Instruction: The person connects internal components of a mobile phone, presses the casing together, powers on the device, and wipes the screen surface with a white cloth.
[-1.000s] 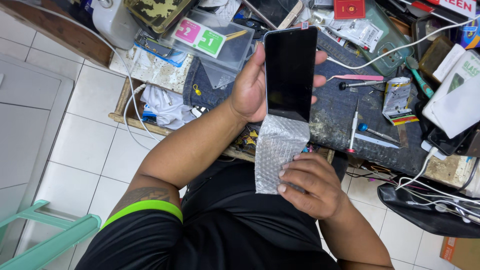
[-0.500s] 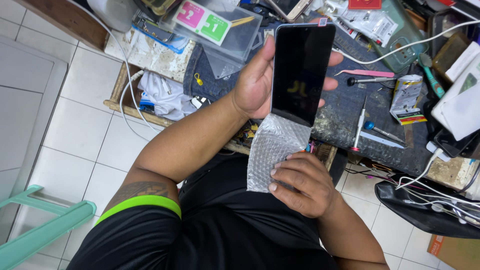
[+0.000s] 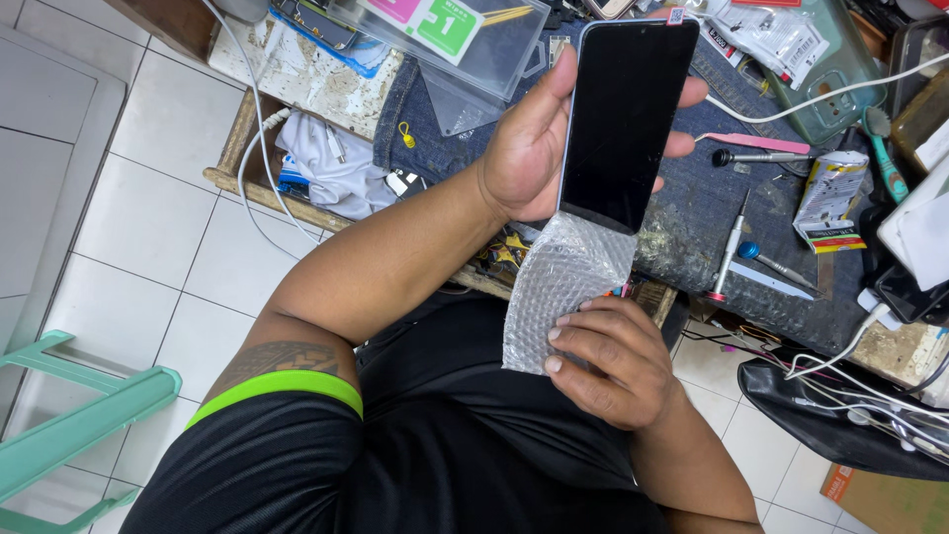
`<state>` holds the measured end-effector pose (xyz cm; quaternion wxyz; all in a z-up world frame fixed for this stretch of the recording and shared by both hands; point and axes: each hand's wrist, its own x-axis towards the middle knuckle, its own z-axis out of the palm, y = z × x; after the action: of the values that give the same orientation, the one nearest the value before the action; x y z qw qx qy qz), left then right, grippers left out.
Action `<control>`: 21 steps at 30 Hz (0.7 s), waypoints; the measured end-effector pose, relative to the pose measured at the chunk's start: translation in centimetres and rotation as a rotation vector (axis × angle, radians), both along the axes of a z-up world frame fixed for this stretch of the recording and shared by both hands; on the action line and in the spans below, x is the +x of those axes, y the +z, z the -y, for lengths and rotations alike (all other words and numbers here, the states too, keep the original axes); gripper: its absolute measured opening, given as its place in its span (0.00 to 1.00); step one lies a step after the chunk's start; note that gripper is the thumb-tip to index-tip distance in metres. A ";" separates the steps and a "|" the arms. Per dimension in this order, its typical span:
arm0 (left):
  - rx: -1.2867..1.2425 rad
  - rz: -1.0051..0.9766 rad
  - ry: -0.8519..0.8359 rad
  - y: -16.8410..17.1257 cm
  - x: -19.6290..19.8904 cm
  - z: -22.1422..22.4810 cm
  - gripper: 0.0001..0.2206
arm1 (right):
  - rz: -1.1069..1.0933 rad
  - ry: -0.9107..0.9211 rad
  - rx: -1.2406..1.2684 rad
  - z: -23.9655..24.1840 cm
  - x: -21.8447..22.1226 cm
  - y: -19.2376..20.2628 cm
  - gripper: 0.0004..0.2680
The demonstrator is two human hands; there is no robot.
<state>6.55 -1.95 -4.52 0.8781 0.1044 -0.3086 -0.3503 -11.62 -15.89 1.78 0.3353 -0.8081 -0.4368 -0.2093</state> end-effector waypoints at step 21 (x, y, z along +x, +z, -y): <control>-0.026 0.132 0.353 1.8 4.9 -1.7 0.32 | -0.043 0.032 -0.008 0.5 -0.2 -0.2 0.06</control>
<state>11.41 -0.25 -2.71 0.9050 0.1686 -0.3471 -0.1791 -11.81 -16.38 1.57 0.3445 -0.8066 -0.4433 -0.1848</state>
